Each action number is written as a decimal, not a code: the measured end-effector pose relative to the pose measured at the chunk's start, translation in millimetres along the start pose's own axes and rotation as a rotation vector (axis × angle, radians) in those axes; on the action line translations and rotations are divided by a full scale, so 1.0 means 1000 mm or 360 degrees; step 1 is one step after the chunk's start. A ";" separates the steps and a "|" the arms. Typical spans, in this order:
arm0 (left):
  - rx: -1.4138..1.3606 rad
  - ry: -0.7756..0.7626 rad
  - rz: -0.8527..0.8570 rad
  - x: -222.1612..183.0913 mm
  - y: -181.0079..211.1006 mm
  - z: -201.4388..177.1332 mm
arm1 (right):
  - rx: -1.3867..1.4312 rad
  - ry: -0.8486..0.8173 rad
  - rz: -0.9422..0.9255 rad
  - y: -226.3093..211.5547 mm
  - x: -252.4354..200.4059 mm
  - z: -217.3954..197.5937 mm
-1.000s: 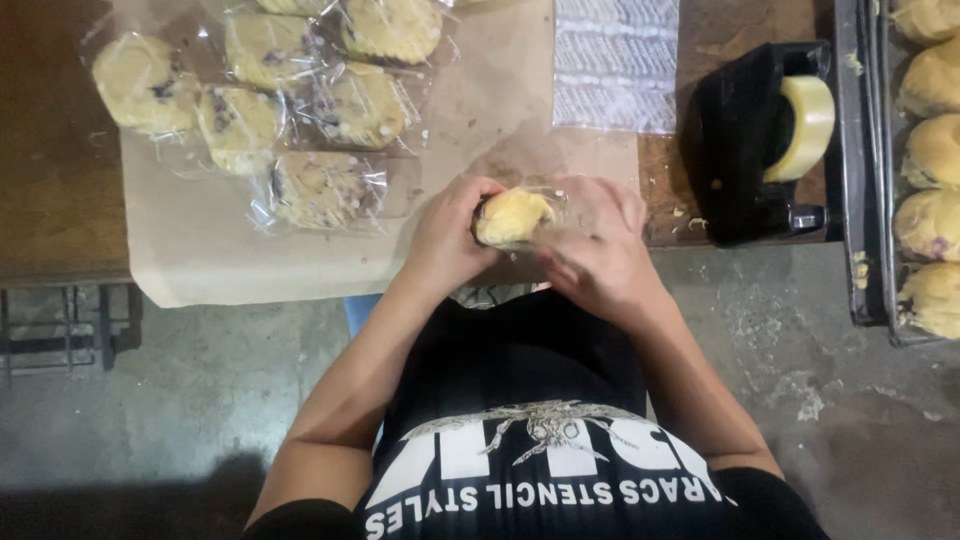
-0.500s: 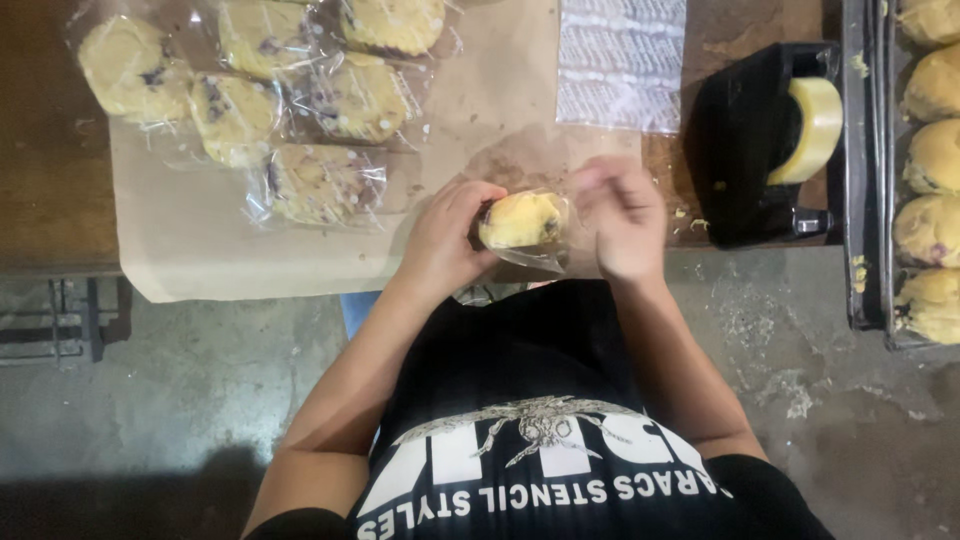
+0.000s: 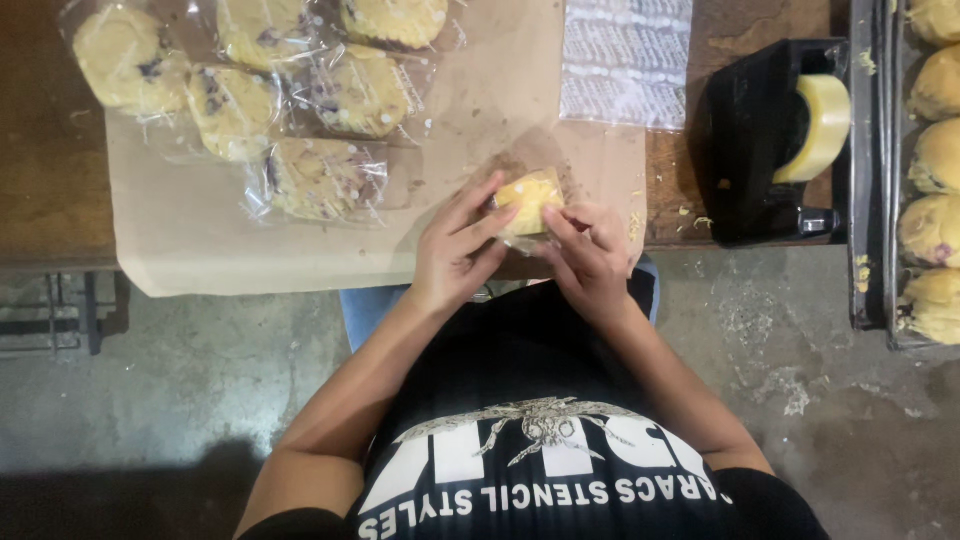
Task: The person packages baked goods by wrapping them individually in plastic wrap and securing each wrap with tape by hand.
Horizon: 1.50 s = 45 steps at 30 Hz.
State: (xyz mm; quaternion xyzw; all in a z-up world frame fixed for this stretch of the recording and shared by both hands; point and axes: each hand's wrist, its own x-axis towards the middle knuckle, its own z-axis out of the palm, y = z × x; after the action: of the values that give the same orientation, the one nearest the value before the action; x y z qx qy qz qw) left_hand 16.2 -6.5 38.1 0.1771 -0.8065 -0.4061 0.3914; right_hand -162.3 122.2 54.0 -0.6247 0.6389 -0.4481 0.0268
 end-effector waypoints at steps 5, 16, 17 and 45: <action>0.0099 -0.0061 0.0017 0.007 0.003 -0.001 | -0.0210 -0.0077 -0.0285 -0.004 0.017 -0.005; -0.0490 0.0018 -0.0464 0.015 -0.012 0.014 | 0.0999 -0.0147 0.0992 0.028 0.029 0.004; -0.0686 0.0029 -0.0565 0.017 -0.014 0.015 | 0.0999 -0.0147 0.0993 0.028 0.035 0.001; 0.0066 -0.0507 0.0029 0.044 0.020 -0.033 | -0.0303 0.0391 0.1144 0.041 0.007 -0.194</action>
State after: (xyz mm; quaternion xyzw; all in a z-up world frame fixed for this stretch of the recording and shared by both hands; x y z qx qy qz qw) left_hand 14.6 -38.1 87.9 0.1110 -0.8682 -0.4088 0.2586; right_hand -310.8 213.2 148.9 -0.3025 0.8542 -0.4202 0.0473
